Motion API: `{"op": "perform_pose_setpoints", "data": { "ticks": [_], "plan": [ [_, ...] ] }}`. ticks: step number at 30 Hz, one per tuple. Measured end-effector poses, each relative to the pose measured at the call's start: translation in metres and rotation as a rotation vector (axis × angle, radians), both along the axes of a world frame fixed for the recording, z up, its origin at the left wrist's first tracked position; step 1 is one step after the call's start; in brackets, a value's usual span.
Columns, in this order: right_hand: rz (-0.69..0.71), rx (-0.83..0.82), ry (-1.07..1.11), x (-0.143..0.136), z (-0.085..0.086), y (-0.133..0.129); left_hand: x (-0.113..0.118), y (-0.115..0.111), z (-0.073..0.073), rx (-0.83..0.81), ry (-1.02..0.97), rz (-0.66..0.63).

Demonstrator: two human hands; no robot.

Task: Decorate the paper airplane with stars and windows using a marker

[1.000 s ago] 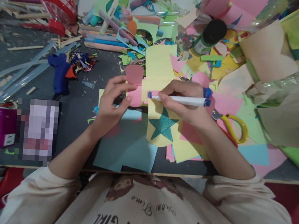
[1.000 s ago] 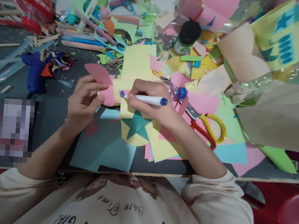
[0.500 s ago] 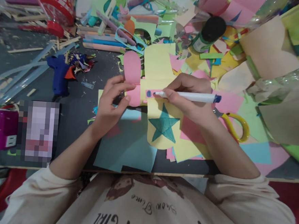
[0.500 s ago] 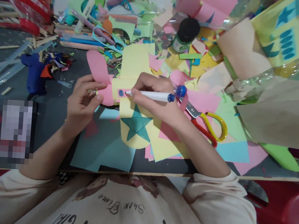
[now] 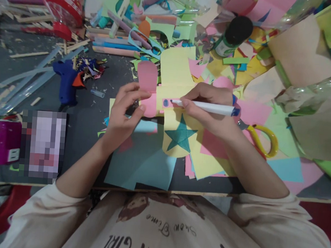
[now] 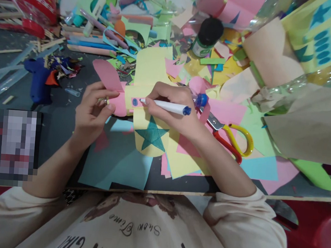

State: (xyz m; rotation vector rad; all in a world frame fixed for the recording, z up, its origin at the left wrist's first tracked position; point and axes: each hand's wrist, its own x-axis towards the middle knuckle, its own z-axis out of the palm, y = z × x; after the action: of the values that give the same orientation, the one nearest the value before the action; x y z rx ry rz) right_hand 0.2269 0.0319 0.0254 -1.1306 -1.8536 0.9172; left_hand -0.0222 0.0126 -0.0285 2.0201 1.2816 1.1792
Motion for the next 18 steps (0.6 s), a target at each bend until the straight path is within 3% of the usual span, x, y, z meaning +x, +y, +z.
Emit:
{"op": "perform_pose_setpoints", "data": {
  "ticks": [5,14,18],
  "plan": [
    [0.016,0.038,0.061,-0.0003,-0.0013,0.0001,0.0011,-0.0005,0.0003,0.014,-0.010,0.017],
    [-0.034,-0.048,0.083,0.0016,0.0010,0.0044,0.0006,-0.0015,0.0030,-0.019,-0.022,0.010],
    [0.012,-0.018,0.069,0.0003,-0.0011,0.0036,0.0009,-0.0021,0.0029,-0.018,-0.018,0.009]
  ]
}}
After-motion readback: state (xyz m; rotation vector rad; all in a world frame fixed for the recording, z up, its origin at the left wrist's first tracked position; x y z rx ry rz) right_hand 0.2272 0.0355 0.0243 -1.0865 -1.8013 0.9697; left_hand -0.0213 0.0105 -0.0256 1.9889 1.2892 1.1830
